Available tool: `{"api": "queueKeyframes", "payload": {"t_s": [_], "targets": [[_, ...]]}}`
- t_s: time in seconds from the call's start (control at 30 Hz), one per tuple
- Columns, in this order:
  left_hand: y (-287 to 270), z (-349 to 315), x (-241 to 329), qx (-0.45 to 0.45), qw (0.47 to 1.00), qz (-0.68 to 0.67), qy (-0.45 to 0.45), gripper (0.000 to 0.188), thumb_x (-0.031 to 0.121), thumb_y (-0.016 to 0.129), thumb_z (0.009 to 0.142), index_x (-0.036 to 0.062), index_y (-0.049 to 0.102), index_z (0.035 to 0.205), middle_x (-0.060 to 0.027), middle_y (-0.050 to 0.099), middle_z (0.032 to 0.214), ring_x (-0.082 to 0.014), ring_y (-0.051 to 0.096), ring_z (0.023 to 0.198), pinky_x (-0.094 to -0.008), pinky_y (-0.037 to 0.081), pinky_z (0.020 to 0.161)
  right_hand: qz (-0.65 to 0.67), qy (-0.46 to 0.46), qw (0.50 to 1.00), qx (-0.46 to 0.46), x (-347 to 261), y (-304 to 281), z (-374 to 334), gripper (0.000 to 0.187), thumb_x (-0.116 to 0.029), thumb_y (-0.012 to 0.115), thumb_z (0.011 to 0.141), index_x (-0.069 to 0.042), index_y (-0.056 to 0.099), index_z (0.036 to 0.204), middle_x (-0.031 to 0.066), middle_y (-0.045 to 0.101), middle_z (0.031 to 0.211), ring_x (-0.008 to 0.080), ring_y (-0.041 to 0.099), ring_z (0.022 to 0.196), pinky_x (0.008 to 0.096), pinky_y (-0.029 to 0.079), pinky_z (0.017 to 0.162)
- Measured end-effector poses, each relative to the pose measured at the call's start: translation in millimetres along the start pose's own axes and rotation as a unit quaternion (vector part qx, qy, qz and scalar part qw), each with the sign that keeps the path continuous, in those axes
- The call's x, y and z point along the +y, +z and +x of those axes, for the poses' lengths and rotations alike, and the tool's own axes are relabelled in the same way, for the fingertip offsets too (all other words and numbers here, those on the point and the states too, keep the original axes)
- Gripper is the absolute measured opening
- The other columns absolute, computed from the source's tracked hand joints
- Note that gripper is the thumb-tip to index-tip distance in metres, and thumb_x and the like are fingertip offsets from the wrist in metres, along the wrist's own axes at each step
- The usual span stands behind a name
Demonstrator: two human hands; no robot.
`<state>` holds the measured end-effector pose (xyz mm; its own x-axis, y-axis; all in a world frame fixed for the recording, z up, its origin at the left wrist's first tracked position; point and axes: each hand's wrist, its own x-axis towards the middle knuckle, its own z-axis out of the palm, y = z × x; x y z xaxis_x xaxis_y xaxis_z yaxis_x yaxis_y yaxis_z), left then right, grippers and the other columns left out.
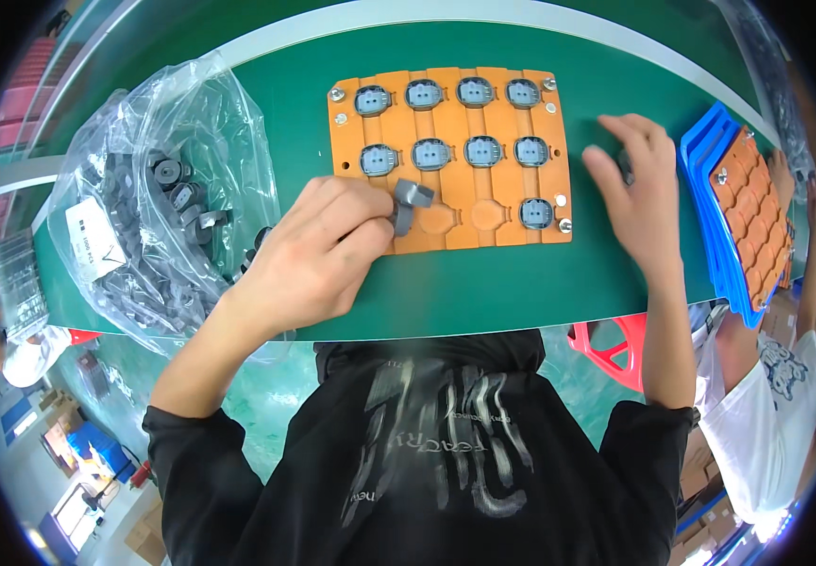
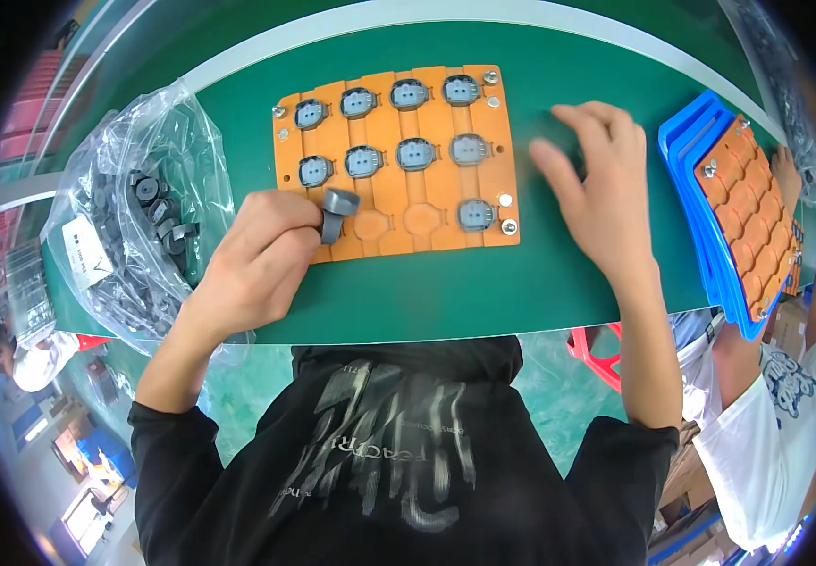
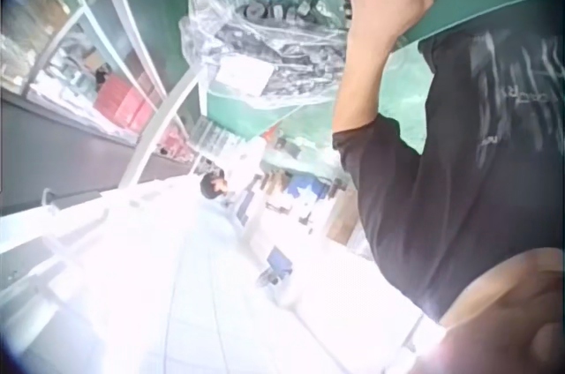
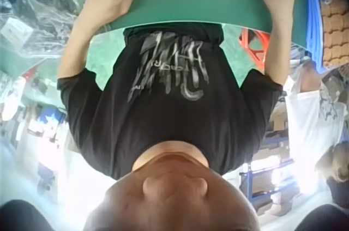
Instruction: Sorting and arranging small circular electronic components into various plastic trays at a factory workbench.
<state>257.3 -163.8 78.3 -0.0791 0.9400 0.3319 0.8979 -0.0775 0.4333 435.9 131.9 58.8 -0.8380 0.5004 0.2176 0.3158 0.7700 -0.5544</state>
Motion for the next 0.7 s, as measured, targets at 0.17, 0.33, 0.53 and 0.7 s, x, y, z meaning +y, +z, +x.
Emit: {"api": "queueKeyframes", "payload": {"t_s": [0.17,0.33,0.53,0.7], "targets": [[-2.4,3.4,6.3,0.035,0.997,-0.012,-0.063,0.02,0.002,0.077,0.075,0.0021,0.062,0.087,-0.0108,0.061,0.098,-0.0302,0.06,0.093,-0.0399,0.047,0.08,-0.056,-0.056,0.996,-0.033,2.3,-0.9,-18.2,0.046,-0.02,0.071,0.092,-0.006,0.06,0.134,0.0158,0.049,0.143,0.0354,0.043,0.128,0.0436,0.041,0.107],[7.7,9.1,5.8,0.035,0.993,0.048,-0.102,0.02,0.004,0.078,0.074,0.0025,0.062,0.087,-0.0108,0.06,0.097,-0.0297,0.057,0.09,-0.0402,0.046,0.079,-0.009,-0.136,0.991,0.02,-20.7,-12.9,-15.2,0.037,-0.004,0.073,0.085,-0.003,0.067,0.122,0.0126,0.064,0.124,0.0291,0.062,0.111,0.0356,0.05,0.094],[3.7,2.0,4.5,-0.006,0.999,0.026,-0.047,0.02,0.002,0.075,0.071,0.0017,0.064,0.088,-0.0124,0.06,0.104,-0.0303,0.057,0.091,-0.0396,0.047,0.078,0.012,-0.26,0.947,-0.188,-109.9,40.8,3.2,0.036,-0.017,0.075,0.083,-0.007,0.062,0.116,0.01,0.058,0.097,0.0311,0.062,0.094,0.0421,0.051,0.078],[2.7,-9.9,4.6,0.041,0.998,0.014,-0.039,0.023,0.0,0.072,0.07,0.001,0.066,0.092,-0.0135,0.061,0.106,-0.0306,0.058,0.094,-0.0403,0.047,0.078,0.021,-0.342,0.924,-0.172,-104.6,39.7,13.1,0.02,-0.016,0.074,0.083,-0.006,0.059,0.091,0.0094,0.053,0.088,0.0291,0.061,0.082,0.042,0.049,0.067]]}}
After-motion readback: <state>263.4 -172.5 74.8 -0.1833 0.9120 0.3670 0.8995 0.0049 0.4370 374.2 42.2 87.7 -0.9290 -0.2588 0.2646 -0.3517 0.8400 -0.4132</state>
